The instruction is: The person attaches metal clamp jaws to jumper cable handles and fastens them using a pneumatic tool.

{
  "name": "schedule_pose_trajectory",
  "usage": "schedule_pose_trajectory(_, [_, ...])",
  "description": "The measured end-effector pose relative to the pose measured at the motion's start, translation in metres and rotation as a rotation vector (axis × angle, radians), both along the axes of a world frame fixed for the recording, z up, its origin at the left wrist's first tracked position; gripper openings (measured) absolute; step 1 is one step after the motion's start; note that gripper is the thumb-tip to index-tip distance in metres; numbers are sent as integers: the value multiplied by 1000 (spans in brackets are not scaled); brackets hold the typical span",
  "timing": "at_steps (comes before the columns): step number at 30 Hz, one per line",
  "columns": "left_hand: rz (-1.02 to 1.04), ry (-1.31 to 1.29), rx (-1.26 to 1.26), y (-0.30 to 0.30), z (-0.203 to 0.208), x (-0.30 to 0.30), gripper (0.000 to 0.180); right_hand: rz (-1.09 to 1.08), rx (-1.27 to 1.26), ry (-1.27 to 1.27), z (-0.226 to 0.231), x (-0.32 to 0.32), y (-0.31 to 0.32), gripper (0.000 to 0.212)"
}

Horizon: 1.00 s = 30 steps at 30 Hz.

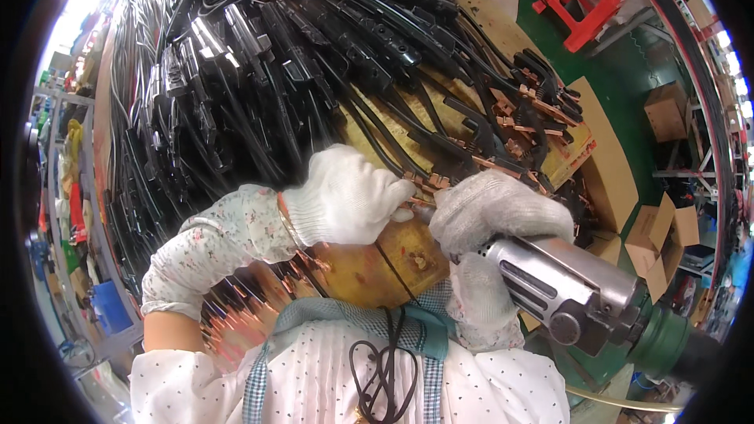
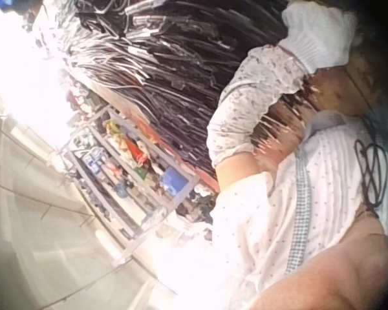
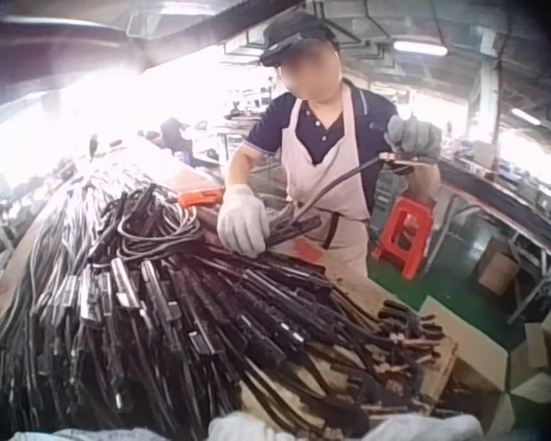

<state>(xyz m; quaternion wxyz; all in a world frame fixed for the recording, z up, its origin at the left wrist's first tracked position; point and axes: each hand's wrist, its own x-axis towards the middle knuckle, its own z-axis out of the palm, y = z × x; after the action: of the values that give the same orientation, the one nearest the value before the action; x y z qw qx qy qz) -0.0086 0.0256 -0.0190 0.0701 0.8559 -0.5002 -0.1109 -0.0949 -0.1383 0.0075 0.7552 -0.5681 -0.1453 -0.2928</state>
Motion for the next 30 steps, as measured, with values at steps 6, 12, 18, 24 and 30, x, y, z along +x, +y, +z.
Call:
schedule_pose_trajectory(6, [7,78,19,-6,5,3,26,-47,18,30,6,-4,6,45])
schedule_pose_trajectory(12, [11,58,-23,-2,3,0,25,-1,-65,-110,-7,5,2,47])
schedule_pose_trajectory(18, [-11,79,-46,-5,2,1,24,27,-59,-53,-9,-5,-6,52])
schedule_pose_trajectory(24, [5,74,-67,0,1,0,24,-17,-76,-15,-3,-3,2,47])
schedule_pose_trajectory(30, [-13,79,-43,0,4,2,24,-71,-47,-11,3,-5,13,41])
